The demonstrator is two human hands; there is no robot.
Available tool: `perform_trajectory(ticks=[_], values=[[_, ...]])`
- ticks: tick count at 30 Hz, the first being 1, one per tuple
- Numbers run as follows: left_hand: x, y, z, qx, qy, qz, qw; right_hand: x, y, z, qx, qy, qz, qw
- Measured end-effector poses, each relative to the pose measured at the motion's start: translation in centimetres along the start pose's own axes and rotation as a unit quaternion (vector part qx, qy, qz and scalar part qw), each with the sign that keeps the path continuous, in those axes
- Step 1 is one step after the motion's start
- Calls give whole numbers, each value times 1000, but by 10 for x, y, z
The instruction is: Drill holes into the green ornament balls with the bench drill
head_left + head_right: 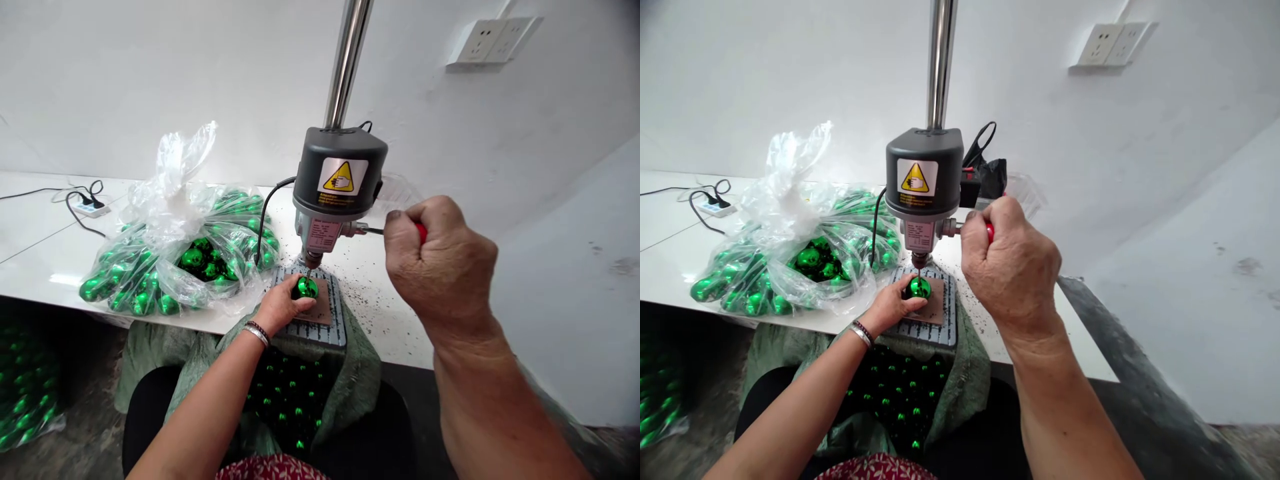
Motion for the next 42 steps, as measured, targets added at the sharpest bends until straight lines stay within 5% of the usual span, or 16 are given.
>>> perform_trajectory(ticks=[18, 33, 38, 42], values=[[-2, 0, 0, 10, -7, 21, 1000, -1, 0, 33, 155, 57, -1, 986], [-2, 2, 3, 22, 7, -32, 999, 11, -24, 69, 184, 57, -42, 980], [3, 1, 2, 25, 3, 0, 1000, 6, -8, 26, 164, 9, -55, 985], [13, 14, 18, 48, 0, 32, 998, 1, -9, -26, 42, -52, -53, 996]])
Point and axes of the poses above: each hand's wrist, its own z-axis away from the middle knuckle, its own y-axis out of the back of the hand, x = y × z, the point moved 9 cm from there along -z, towards the middle knuckle, and after that the axes turned 11 degrees about z, right-handed, at the moved point
